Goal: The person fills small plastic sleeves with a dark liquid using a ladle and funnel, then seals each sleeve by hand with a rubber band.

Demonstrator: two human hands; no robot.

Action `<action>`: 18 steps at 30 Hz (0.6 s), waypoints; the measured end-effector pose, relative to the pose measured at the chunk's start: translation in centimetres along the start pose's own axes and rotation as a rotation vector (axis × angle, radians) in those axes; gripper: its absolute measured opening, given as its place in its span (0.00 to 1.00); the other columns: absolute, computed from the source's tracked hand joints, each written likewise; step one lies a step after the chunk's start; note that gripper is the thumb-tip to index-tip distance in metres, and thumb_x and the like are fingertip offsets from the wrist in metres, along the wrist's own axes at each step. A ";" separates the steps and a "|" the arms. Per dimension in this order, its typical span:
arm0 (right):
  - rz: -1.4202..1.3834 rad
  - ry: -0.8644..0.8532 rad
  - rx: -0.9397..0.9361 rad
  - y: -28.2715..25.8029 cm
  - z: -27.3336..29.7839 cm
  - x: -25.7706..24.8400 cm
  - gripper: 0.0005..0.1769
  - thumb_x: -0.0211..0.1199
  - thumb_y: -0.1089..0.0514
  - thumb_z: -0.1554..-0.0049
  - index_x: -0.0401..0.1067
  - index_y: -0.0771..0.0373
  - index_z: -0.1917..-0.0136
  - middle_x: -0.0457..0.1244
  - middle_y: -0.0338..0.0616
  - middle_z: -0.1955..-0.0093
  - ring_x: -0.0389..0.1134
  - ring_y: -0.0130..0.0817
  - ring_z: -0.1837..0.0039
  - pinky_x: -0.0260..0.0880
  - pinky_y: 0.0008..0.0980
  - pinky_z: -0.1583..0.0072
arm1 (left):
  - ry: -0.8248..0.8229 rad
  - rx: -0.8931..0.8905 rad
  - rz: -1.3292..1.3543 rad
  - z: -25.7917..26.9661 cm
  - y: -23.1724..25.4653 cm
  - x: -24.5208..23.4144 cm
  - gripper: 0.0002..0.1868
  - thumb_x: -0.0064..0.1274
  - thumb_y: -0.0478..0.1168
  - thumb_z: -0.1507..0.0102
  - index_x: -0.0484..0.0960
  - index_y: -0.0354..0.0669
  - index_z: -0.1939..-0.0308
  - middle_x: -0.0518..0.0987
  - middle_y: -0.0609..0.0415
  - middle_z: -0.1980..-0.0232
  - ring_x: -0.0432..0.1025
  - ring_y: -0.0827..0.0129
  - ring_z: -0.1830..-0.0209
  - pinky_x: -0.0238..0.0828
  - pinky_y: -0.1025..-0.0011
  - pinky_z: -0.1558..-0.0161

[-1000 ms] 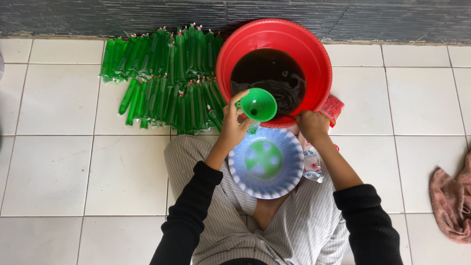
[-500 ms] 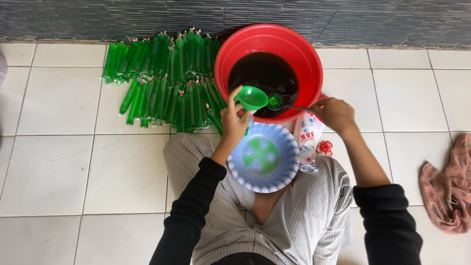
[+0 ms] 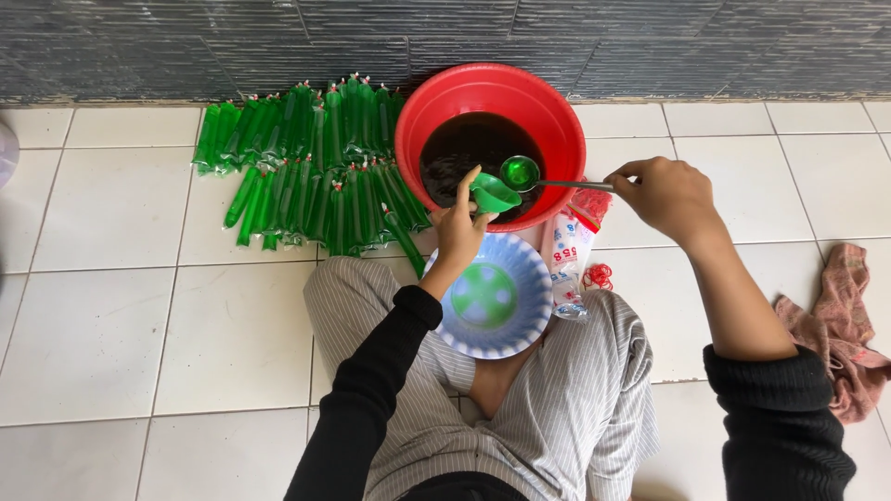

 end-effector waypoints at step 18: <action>0.536 0.763 -0.375 -2.9 11.2 -0.9 0.07 0.61 0.39 0.34 0.70 0.39 0.48 0.61 0.18 0.67 0.67 0.15 0.62 0.68 0.17 0.59 | -0.011 0.160 0.300 -1.4 4.9 -2.3 0.39 0.61 0.48 0.35 0.57 0.71 0.25 0.85 0.65 0.52 0.77 0.72 0.47 0.42 0.59 0.36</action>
Point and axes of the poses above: each hand's wrist, its own z-axis away from the middle knuckle, its own x-axis out of the palm, y = z × x, the point moved 6 cm from there along -z, towards the middle knuckle
